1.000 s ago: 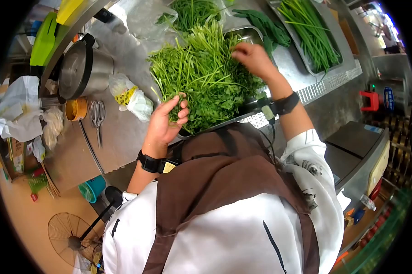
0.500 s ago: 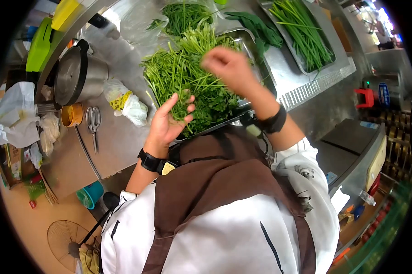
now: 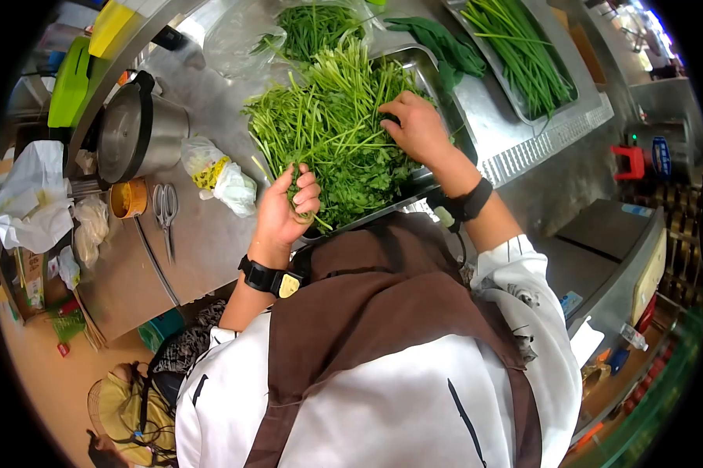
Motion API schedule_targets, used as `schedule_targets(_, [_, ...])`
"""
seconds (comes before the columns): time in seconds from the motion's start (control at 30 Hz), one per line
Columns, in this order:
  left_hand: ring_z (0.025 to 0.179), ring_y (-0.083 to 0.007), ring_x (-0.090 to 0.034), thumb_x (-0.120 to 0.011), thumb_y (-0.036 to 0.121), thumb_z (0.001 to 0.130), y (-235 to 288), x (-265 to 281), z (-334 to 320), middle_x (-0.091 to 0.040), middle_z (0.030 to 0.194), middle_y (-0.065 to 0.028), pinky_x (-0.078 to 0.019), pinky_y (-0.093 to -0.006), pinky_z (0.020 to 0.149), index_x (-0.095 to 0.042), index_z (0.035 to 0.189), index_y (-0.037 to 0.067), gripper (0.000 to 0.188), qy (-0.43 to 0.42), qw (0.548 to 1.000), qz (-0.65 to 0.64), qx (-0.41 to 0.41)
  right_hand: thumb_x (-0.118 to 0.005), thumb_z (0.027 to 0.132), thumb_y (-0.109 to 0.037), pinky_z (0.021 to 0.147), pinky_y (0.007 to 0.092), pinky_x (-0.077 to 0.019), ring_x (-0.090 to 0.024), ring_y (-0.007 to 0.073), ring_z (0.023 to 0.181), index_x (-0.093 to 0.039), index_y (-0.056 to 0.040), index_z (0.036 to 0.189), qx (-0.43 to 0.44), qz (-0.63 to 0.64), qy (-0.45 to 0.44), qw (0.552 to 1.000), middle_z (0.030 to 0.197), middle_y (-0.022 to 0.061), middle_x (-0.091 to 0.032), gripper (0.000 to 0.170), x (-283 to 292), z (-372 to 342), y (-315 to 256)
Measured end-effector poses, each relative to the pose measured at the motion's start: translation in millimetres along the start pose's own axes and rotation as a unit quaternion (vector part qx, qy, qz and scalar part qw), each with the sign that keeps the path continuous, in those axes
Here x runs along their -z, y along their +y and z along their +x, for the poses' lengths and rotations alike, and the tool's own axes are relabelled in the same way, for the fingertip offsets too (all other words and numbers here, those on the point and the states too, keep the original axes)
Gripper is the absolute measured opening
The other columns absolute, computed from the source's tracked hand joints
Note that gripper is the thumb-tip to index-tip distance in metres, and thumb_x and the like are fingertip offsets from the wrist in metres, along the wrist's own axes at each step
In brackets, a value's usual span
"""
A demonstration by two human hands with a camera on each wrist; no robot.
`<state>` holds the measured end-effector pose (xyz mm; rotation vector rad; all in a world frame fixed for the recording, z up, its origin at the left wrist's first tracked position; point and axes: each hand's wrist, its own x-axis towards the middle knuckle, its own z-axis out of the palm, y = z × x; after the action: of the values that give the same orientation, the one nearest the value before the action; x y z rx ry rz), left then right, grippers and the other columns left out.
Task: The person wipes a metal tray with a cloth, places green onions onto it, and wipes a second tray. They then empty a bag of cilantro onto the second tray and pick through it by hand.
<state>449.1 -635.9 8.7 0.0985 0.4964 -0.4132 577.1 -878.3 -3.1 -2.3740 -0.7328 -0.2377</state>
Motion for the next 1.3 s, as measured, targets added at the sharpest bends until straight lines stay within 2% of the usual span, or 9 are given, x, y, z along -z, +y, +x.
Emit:
schedule_targets(0.23, [0.053, -0.0106, -0.036, -0.040, 0.028, 0.097, 2.9, -11.4, -3.0, -0.040, 0.071, -0.0004, -0.0303, -0.0232, 0.044, -0.049, 0.090, 0.006, 0.025, -0.062, 0.997, 0.040, 0.015, -0.065, 0.076, -0.011, 0.063, 0.0346, -0.0455, -0.058, 0.0233, 0.074, -0.067, -0.0068, 0.087, 0.030, 0.026, 0.067, 0.997, 0.077, 0.0056, -0.059, 0.012, 3.1, 10.9, 12.9])
schedule_targets(0.33, [0.054, -0.0106, -0.037, -0.040, 0.028, 0.097, 1.7, -11.8, -3.4, -0.041, 0.072, -0.0008, -0.0309, -0.0234, 0.044, -0.050, 0.090, 0.006, 0.025, -0.053, 0.998, 0.040, 0.022, -0.060, 0.086, -0.012, 0.060, 0.0245, -0.0431, -0.054, 0.0105, 0.070, -0.061, -0.0017, 0.089, -0.311, 0.564, 0.079, 0.761, 0.082, 0.0034, -0.060, 0.011, 24.4, 11.3, 20.2])
schedule_targets(0.57, [0.058, -0.0112, -0.041, -0.043, 0.025, 0.096, -0.7, -19.2, 0.1, -0.050, 0.083, -0.0047, -0.0343, -0.0220, 0.045, -0.051, 0.098, 0.005, 0.021, -0.038, 0.996, 0.081, 0.008, -0.052, 0.090, -0.010, 0.070, 0.0295, -0.0481, -0.057, 0.0154, 0.075, -0.054, -0.0030, 0.092, -0.189, 0.778, 0.101, 0.590, 0.089, 0.0103, -0.061, 0.008, 55.4, 8.6, 26.2])
schedule_targets(0.73, [0.072, -0.0166, -0.055, -0.048, 0.027, 0.094, -19.6, -40.5, 6.6, -0.060, 0.099, -0.0101, -0.0443, -0.0223, 0.051, -0.052, 0.108, 0.006, 0.026, 0.037, 0.978, 0.203, 0.025, -0.059, 0.087, -0.012, 0.069, 0.0271, -0.0521, -0.063, 0.0134, 0.073, -0.061, -0.0027, 0.083, -0.105, 0.534, -0.086, 0.835, 0.091, 0.0067, -0.063, 0.010, 39.0, -1.7, -71.4])
schedule_targets(0.8, [0.083, -0.0176, -0.061, -0.047, 0.027, 0.094, -21.1, -34.9, 10.7, -0.061, 0.098, -0.0078, -0.0506, -0.0244, 0.059, -0.054, 0.110, 0.007, 0.026, 0.055, 0.977, 0.204, 0.011, -0.064, 0.076, -0.006, 0.078, 0.0367, -0.0460, -0.057, 0.0236, 0.088, -0.063, -0.0040, 0.080, 0.162, 0.260, -0.064, 0.950, 0.093, 0.0064, -0.060, 0.005, 19.3, -15.1, -93.9])
schedule_targets(0.97, [0.075, -0.0132, -0.058, -0.046, 0.020, 0.094, -16.1, -22.3, 12.8, -0.059, 0.091, -0.0043, -0.0476, -0.0224, 0.059, -0.052, 0.109, 0.005, 0.022, 0.143, 0.952, 0.272, -0.008, -0.065, 0.072, -0.006, 0.085, 0.0392, -0.0405, -0.055, 0.0262, 0.093, -0.063, -0.0055, 0.083, 0.191, 0.222, -0.001, 0.956, 0.094, 0.0047, -0.062, 0.011, 31.5, -26.1, -95.2])
schedule_targets(1.03, [0.065, -0.0102, -0.046, -0.047, 0.011, 0.093, -2.5, -6.2, 11.6, -0.050, 0.082, -0.0020, -0.0399, -0.0210, 0.054, -0.048, 0.108, 0.003, 0.017, -0.015, 0.993, 0.109, 0.034, -0.063, 0.076, -0.010, 0.074, 0.0355, -0.0453, -0.058, 0.0248, 0.081, -0.064, -0.0062, 0.085, 0.070, 0.217, 0.098, 0.969, 0.087, 0.0067, -0.062, 0.009, 19.8, -31.2, -51.8])
schedule_targets(1.13, [0.059, -0.0099, -0.038, -0.045, 0.011, 0.094, -3.1, -13.6, 5.5, -0.044, 0.075, -0.0009, -0.0334, -0.0213, 0.048, -0.046, 0.108, 0.003, 0.016, 0.015, 0.995, 0.097, 0.027, -0.064, 0.077, -0.017, 0.074, 0.0359, -0.0472, -0.059, 0.0279, 0.083, -0.065, -0.0055, 0.094, -0.227, 0.087, 0.032, 0.969, 0.088, 0.0118, -0.060, 0.020, 16.7, -39.3, 5.0])
schedule_targets(1.3, [0.058, -0.0110, -0.039, -0.044, 0.013, 0.094, -3.9, -21.4, 2.0, -0.043, 0.074, -0.0012, -0.0329, -0.0223, 0.046, -0.046, 0.108, 0.004, 0.016, 0.009, 0.996, 0.076, 0.042, -0.066, 0.076, -0.017, 0.074, 0.0376, -0.0465, -0.057, 0.0291, 0.084, -0.066, -0.0048, 0.087, -0.143, 0.011, 0.015, 0.990, 0.085, 0.0121, -0.060, 0.017, 2.6, -41.2, 39.0])
